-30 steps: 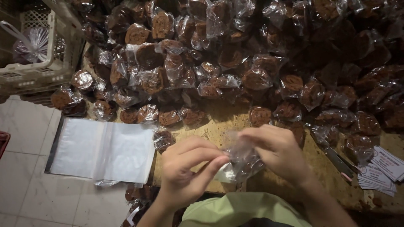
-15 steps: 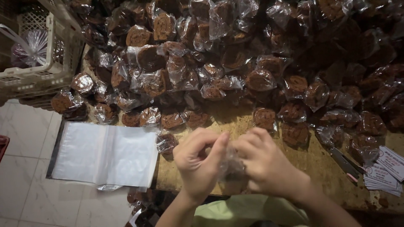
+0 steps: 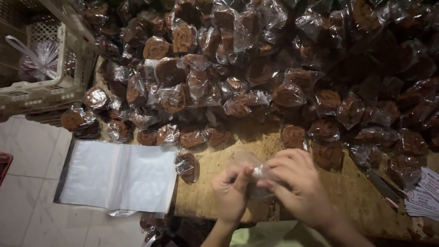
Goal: Packing individually wrapped bread rolls into larger plastic bags, adding a label, and stapling them shut.
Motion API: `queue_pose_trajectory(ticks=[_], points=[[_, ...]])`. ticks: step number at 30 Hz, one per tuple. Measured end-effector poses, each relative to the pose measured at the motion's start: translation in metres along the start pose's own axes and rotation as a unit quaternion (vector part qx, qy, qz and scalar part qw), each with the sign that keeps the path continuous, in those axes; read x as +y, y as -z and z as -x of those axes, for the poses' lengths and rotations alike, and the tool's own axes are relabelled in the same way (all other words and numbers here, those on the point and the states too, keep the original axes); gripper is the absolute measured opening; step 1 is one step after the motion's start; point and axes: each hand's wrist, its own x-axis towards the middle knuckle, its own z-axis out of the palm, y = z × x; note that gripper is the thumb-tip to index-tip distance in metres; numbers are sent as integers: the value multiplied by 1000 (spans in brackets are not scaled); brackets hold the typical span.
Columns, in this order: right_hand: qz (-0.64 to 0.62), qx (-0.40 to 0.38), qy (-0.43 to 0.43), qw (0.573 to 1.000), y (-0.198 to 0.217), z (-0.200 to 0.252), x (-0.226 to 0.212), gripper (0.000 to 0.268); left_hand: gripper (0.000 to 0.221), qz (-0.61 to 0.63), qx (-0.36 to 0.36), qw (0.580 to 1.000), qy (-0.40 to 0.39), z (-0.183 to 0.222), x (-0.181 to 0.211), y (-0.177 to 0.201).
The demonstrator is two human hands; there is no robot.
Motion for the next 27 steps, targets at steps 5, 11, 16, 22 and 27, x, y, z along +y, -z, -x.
queue_pose_trajectory(ticks=[5,11,16,22,27], points=[[-57,-9,-56,997,3,10,9,29,32,13,-31,999,-35,5,-10,7],[-26,-31,112,993,6,12,20,36,7,-95,-44,987,-120,-19,22,1],[53,-122,87,987,14,13,19,51,67,-179,-262,923,-220,-25,24,8],[36,-216,66,974,39,10,13,35,46,-337,-329,823,-317,-24,52,10],[-9,-140,37,989,33,12,11,22,28,-386,-286,849,-220,-15,59,0]])
